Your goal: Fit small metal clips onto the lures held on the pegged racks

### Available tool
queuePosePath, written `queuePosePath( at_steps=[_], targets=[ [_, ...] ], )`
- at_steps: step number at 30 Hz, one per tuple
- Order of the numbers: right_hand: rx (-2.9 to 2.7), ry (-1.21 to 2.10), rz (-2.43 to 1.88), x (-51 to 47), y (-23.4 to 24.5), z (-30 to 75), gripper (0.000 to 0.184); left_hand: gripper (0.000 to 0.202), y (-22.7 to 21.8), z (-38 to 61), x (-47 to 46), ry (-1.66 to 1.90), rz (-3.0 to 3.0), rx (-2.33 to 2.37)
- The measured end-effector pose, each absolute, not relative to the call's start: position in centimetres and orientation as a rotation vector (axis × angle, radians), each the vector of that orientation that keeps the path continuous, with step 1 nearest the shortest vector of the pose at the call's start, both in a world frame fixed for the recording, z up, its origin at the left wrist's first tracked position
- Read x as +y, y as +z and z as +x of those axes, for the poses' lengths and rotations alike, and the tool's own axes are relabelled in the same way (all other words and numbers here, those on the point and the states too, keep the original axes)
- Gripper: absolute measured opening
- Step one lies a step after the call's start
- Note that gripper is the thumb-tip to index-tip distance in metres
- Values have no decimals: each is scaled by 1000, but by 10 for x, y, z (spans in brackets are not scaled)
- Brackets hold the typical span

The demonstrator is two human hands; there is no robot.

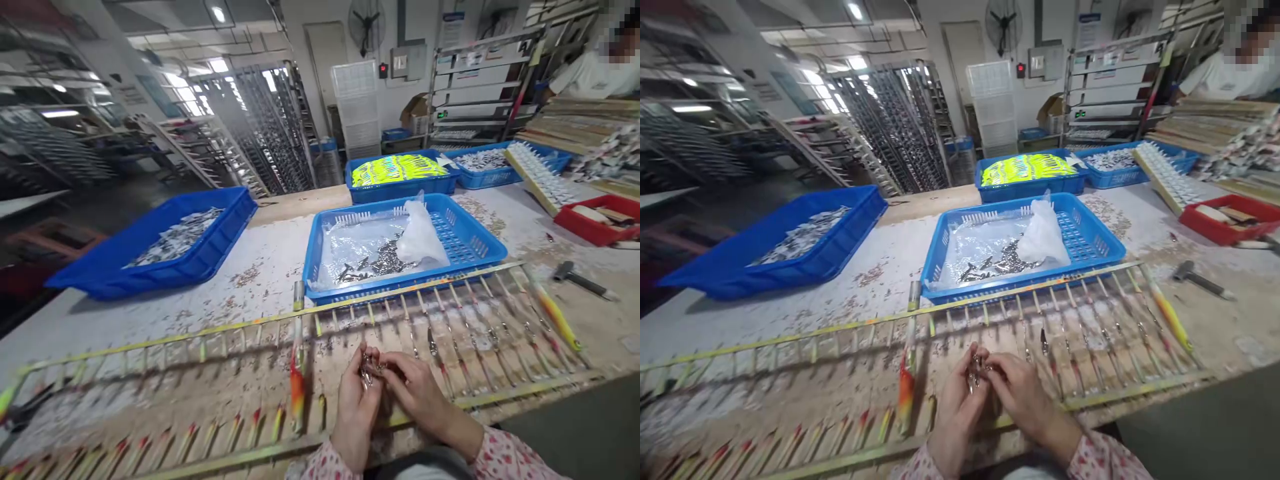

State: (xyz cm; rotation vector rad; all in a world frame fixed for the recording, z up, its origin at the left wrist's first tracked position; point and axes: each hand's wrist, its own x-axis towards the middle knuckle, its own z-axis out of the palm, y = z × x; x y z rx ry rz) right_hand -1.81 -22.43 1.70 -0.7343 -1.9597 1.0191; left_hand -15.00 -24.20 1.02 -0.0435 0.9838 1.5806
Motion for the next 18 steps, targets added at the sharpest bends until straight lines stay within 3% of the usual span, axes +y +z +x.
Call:
queuePosePath(
  at_steps=[3,7,13,18],
  targets=[
    [-1819,1111,-805,-226,19,-21,16,8,20,-152,-246,1566,-231,924],
    [-1612,1245,-924,-228,15,-24,17,30,27,-147,-256,1579,21,980],
    [-1903,900,-857,-233,5,-23,9,41,15,-150,-264,1439,405,1245],
    [-2105,848,-795,-219,11,-22,15,39,15,-163,-257,1405,645,1453]
  ],
)
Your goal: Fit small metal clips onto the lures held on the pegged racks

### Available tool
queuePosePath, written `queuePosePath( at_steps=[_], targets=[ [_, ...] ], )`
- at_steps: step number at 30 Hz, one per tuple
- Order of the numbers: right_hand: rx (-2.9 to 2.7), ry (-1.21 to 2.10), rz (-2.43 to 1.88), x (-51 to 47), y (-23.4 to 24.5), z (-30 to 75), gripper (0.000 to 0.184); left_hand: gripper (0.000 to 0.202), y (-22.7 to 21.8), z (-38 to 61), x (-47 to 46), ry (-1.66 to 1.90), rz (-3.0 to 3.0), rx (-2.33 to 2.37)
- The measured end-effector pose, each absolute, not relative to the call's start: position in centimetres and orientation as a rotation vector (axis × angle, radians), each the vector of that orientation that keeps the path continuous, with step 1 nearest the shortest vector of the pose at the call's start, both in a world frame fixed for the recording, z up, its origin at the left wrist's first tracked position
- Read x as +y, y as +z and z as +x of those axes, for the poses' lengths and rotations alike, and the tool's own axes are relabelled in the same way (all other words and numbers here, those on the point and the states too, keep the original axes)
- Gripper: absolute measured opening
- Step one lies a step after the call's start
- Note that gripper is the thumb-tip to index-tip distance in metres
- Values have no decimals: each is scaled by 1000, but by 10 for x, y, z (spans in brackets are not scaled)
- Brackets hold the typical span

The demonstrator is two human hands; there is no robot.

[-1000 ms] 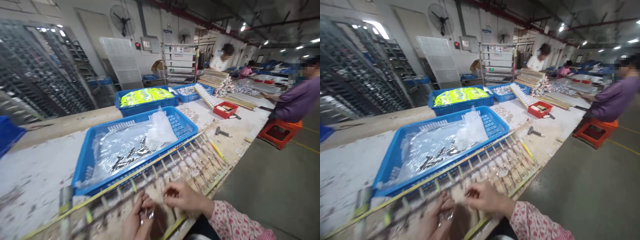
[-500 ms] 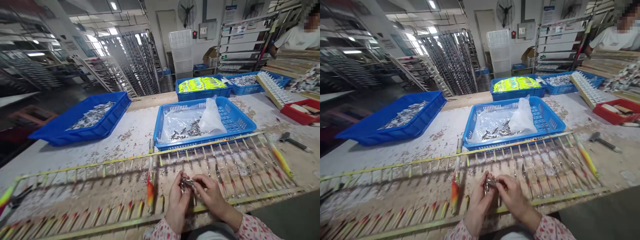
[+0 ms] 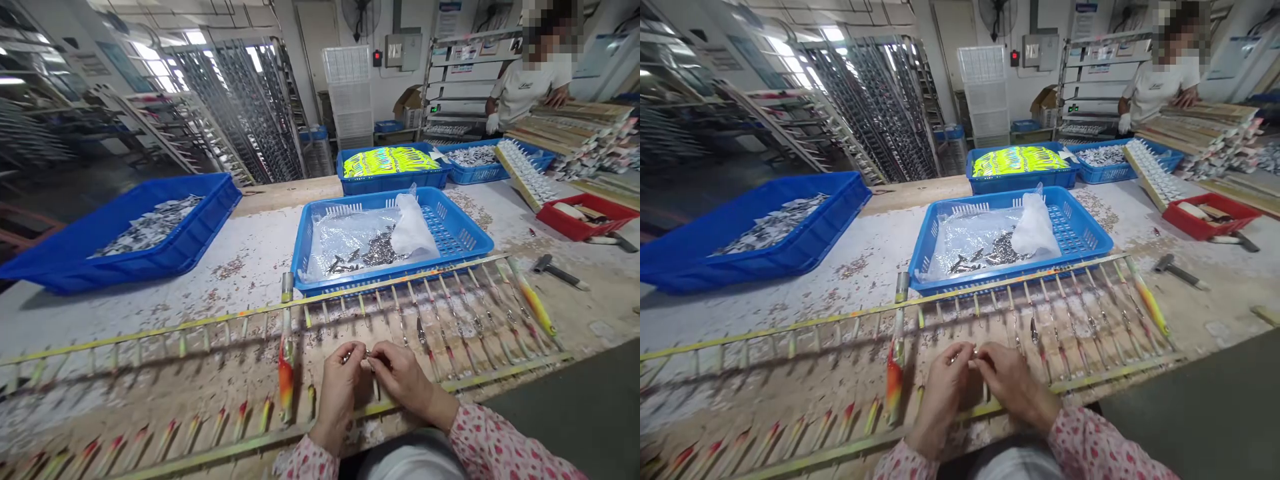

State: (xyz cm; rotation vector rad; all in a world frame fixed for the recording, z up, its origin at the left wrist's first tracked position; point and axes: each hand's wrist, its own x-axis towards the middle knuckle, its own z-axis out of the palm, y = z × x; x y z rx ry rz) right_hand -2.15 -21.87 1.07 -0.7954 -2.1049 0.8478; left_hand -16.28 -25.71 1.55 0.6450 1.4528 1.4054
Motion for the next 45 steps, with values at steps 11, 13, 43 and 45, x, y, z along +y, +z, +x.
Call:
queuePosePath(
  at_steps=[11,13,43,45],
  targets=[
    [-2237,765,-1008,-119,44,-34,23,21,28,-168,-222,1041,1558,1800],
    [-2147,961,-1061,-115,44,-37,20,21,26,-166,-218,1028,1598,1819],
    [-2167,1058,-1027,-222,-5,6,20,26,32,-172,-218,866,1767,1506],
    [-2134,1099,-1027,-221,-2,6,19,27,32,-171,-221,866,1768,1507]
  ],
)
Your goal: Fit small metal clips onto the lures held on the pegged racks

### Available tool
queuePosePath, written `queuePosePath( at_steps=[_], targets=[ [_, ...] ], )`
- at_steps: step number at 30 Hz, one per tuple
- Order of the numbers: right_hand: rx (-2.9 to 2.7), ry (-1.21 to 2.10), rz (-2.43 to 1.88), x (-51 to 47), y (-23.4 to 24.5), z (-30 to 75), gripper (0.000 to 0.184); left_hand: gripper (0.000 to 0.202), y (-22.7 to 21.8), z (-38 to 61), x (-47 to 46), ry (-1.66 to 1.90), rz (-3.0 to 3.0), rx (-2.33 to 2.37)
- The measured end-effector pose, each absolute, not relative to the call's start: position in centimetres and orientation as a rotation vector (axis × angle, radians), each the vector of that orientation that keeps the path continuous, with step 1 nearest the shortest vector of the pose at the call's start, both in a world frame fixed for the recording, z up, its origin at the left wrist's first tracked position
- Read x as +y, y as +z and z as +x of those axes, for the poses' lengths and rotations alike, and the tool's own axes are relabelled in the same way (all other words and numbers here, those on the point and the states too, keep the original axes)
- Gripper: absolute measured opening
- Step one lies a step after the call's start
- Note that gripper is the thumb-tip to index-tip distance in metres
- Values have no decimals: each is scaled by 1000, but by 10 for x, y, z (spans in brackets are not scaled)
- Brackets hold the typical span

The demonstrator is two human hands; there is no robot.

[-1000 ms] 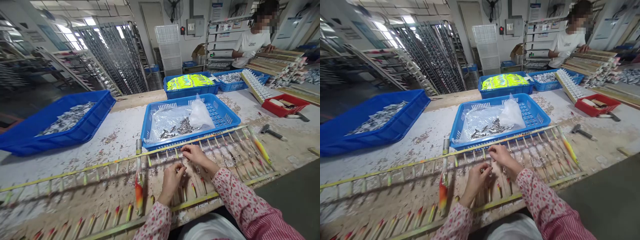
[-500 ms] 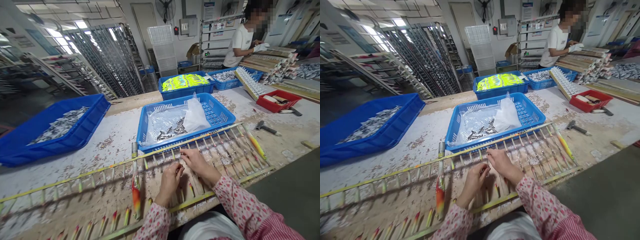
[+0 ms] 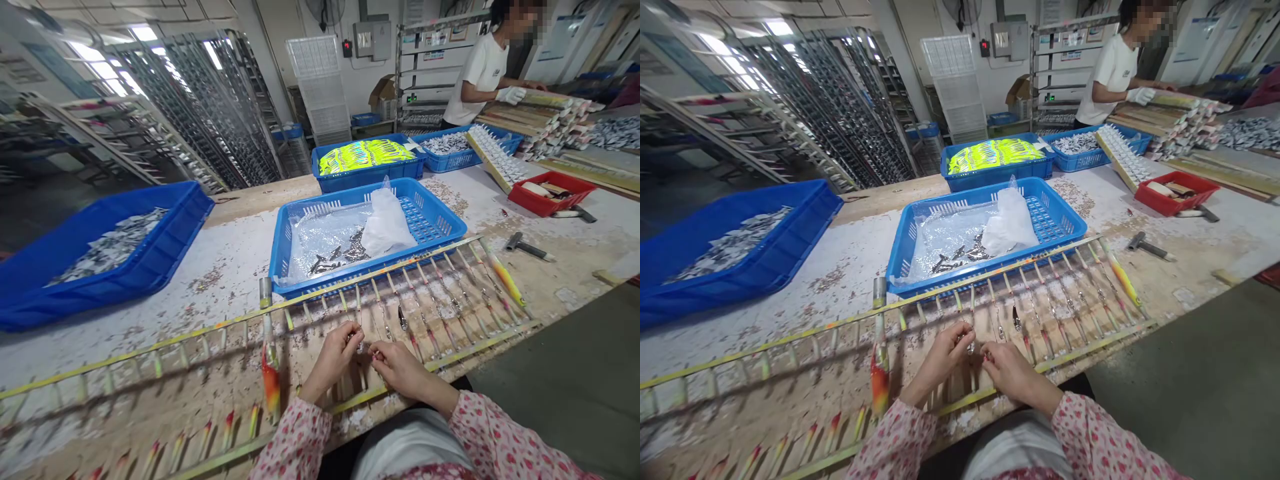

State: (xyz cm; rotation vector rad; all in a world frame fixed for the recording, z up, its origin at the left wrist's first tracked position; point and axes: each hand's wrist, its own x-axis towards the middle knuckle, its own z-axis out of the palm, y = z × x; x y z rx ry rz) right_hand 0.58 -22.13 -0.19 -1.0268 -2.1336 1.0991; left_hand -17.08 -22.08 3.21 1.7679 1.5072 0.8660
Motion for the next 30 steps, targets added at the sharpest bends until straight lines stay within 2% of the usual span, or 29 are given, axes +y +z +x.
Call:
queuePosePath(
  at_steps=[12,18,22,26,30],
  targets=[
    [-2019,1497,-958,-218,-5,9,22,27,24,-168,-221,871,1737,1543],
    [-2289,995,-1051,-217,-8,8,11,26,22,-157,-220,1081,1454,1579],
    [-2451,956,-1040,-214,-2,13,19,35,27,-156,-222,1333,807,1330],
    [-2513,817,-1129,-213,23,14,22,27,31,-159,-225,1477,318,990],
    [-2355,880,-997,-215,44,-1,18,21,30,-153,-228,1533,116,848]
  ],
)
